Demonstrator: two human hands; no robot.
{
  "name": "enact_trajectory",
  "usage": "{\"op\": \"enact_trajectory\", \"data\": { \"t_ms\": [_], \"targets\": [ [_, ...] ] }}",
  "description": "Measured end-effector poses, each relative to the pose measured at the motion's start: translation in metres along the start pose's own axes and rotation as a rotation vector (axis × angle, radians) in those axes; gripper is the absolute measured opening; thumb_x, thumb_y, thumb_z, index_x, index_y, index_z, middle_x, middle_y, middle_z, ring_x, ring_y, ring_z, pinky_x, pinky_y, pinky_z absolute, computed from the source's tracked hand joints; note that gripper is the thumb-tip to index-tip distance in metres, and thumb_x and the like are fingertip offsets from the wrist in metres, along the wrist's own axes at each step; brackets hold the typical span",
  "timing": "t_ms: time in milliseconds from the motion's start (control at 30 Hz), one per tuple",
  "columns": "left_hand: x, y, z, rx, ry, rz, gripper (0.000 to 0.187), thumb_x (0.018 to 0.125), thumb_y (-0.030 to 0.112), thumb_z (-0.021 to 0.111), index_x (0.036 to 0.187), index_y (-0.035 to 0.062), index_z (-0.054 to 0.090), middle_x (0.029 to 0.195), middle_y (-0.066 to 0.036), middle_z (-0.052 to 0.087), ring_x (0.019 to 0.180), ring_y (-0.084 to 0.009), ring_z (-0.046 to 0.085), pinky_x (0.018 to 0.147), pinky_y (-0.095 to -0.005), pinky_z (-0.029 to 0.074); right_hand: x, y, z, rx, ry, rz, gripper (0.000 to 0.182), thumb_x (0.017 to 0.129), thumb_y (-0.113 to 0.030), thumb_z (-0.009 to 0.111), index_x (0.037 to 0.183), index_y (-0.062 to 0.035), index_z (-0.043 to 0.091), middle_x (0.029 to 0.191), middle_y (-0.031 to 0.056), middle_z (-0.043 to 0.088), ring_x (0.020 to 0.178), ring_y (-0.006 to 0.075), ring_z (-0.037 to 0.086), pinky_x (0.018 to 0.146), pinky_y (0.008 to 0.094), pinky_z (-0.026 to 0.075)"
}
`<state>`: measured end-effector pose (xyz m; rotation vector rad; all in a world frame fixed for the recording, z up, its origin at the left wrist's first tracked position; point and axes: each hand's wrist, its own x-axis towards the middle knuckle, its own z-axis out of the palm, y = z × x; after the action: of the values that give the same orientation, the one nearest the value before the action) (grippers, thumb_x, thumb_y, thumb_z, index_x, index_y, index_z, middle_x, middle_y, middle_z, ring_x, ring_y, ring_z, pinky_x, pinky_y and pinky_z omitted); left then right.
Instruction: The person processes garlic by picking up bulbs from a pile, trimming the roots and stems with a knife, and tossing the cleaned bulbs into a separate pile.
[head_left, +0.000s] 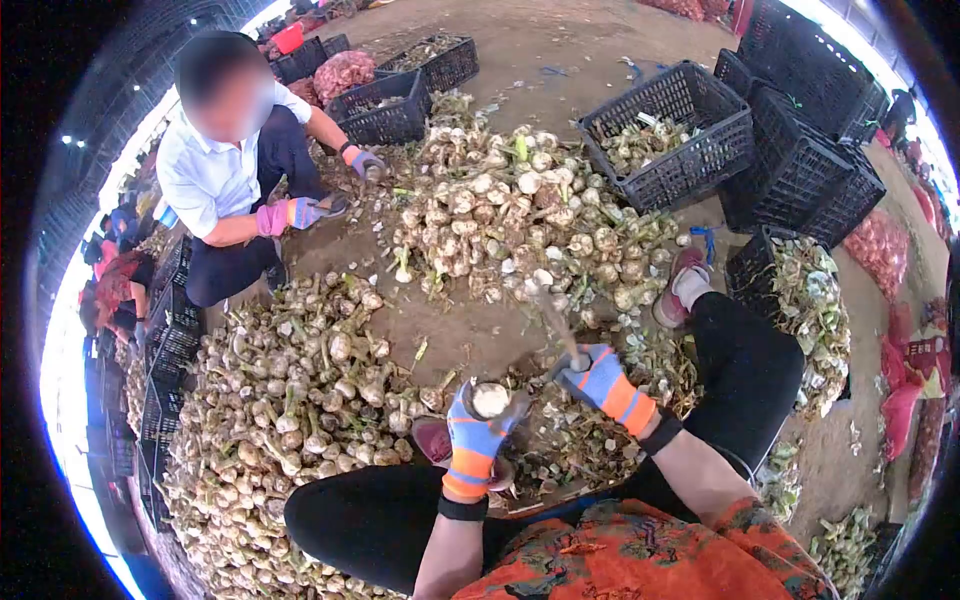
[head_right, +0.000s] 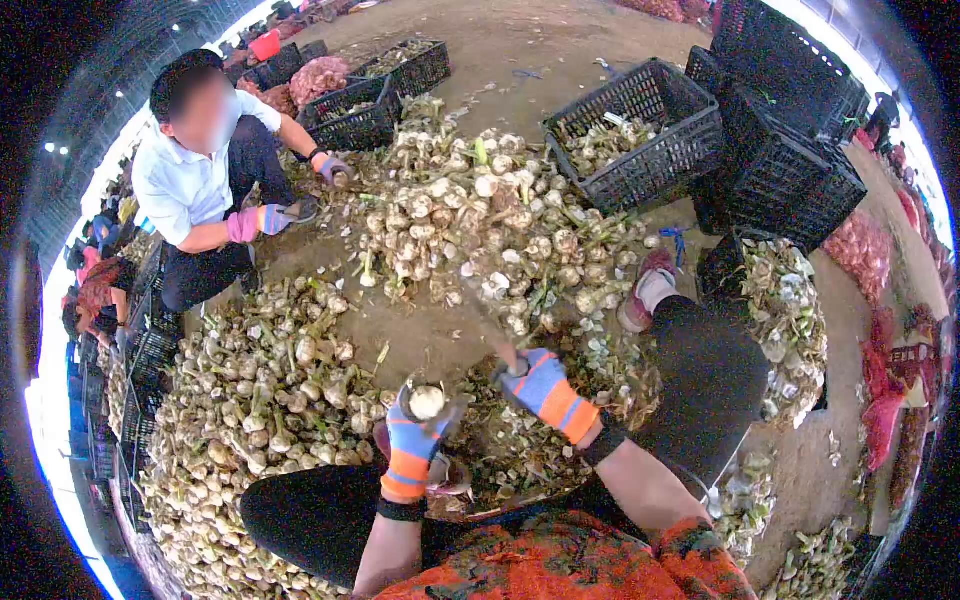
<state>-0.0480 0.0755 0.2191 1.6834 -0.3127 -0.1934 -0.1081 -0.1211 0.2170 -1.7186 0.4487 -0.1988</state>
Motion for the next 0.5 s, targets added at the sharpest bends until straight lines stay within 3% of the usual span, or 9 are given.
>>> {"op": "enact_trajectory", "data": {
  "t_ms": [33, 100, 133, 233, 267, 367, 400, 467, 500],
  "targets": [
    [-0.002, 0.006, 0.002, -0.003, -0.002, -0.001, 0.038, 0.063, 0.013, 0.075, 0.092, -0.001, 0.055, 0.077, -0.009, 0.063, 0.069, -0.0166, 0.062, 0.062, -0.0287, 0.05, -0.013, -0.016, 0.006, 0.231, -0.059, -0.004, 0.011, 0.071, -0.007, 0.059, 0.078, -0.0009, 0.064, 0.065, 0.0057, 0.061, 0.059, 0.01, 0.056, 0.052, 0.0255, 0.045],
    [0.001, 0.019, 0.003, -0.318, 0.034, -0.092, 0.029, 0.066, 0.002, 0.071, 0.09, 0.0002, 0.056, 0.082, -0.008, 0.061, 0.073, -0.0114, 0.059, 0.066, -0.0252, 0.05, -0.022, -0.01, 0.011, 0.227, -0.24, -0.048, 0.009, 0.073, -0.006, 0.058, 0.078, -0.0027, 0.065, 0.072, 0.0035, 0.063, 0.063, 0.0099, 0.055, 0.058, 0.0237, 0.044],
    [0.001, 0.017, -0.003, -0.298, 0.006, -0.126, 0.021, 0.071, -0.003, 0.064, 0.09, -0.0002, 0.057, 0.084, -0.009, 0.061, 0.075, -0.0135, 0.06, 0.068, -0.0254, 0.051, -0.026, -0.006, 0.014, 0.205, -0.275, -0.034, 0.01, 0.073, -0.007, 0.058, 0.078, -0.0028, 0.065, 0.073, 0.0037, 0.063, 0.066, 0.0104, 0.055, 0.06, 0.0246, 0.044],
    [-0.008, 0.02, -0.008, -0.232, -0.137, 0.002, 0.016, 0.075, -0.003, 0.06, 0.091, -0.0011, 0.058, 0.083, -0.009, 0.061, 0.075, -0.0147, 0.061, 0.065, -0.0257, 0.051, -0.036, -0.014, 0.017, 0.147, -0.358, -0.032, 0.01, 0.074, -0.007, 0.059, 0.079, -0.0031, 0.066, 0.073, 0.0041, 0.062, 0.069, 0.0114, 0.056, 0.063, 0.0263, 0.045],
    [-0.006, -0.01, -0.011, -0.206, -0.101, 0.043, 0.015, 0.078, -0.001, 0.057, 0.093, -0.0015, 0.059, 0.082, -0.009, 0.062, 0.074, -0.0156, 0.062, 0.064, -0.0258, 0.051, -0.035, -0.021, 0.016, 0.097, -0.408, -0.058, 0.01, 0.074, -0.007, 0.059, 0.08, -0.0032, 0.066, 0.073, 0.0044, 0.062, 0.07, 0.0119, 0.056, 0.064, 0.027, 0.045],
    [-0.008, 0.024, -0.01, -0.173, -0.17, -0.04, 0.018, 0.08, 0.003, 0.056, 0.097, -0.0003, 0.057, 0.083, -0.01, 0.063, 0.075, -0.018, 0.062, 0.065, -0.0286, 0.051, -0.039, -0.028, 0.022, 0.244, -0.396, -0.115, 0.009, 0.074, -0.008, 0.06, 0.08, -0.0035, 0.066, 0.072, 0.0047, 0.062, 0.07, 0.0121, 0.056, 0.063, 0.0261, 0.044],
    [-0.008, 0.025, -0.011, -0.173, -0.163, -0.041, 0.018, 0.08, 0.003, 0.056, 0.097, -0.0003, 0.057, 0.083, -0.01, 0.063, 0.075, -0.018, 0.062, 0.065, -0.0286, 0.051, -0.037, -0.027, 0.019, 0.091, -0.39, -0.14, 0.011, 0.073, -0.008, 0.061, 0.082, -0.0036, 0.065, 0.073, 0.0053, 0.063, 0.066, 0.0133, 0.057, 0.06, 0.0267, 0.045],
    [-0.007, 0.026, -0.013, -0.467, -0.121, -0.377, 0.025, 0.081, 0.008, 0.056, 0.105, 0.0009, 0.053, 0.09, -0.013, 0.062, 0.082, -0.0218, 0.061, 0.07, -0.0337, 0.051, -0.035, -0.02, 0.018, -0.08, -0.325, -0.189, 0.013, 0.072, -0.009, 0.062, 0.084, -0.0036, 0.065, 0.073, 0.0067, 0.063, 0.065, 0.0146, 0.058, 0.059, 0.0281, 0.045],
    [-0.004, 0.025, -0.014, -0.468, -0.116, -0.376, 0.025, 0.081, 0.008, 0.056, 0.105, 0.0009, 0.053, 0.09, -0.013, 0.062, 0.082, -0.0218, 0.061, 0.07, -0.0337, 0.051, -0.035, -0.02, 0.017, -0.25, -0.247, -0.236, 0.015, 0.071, -0.01, 0.062, 0.085, -0.0036, 0.064, 0.074, 0.0081, 0.064, 0.063, 0.016, 0.059, 0.058, 0.0294, 0.046]
  ]
}}
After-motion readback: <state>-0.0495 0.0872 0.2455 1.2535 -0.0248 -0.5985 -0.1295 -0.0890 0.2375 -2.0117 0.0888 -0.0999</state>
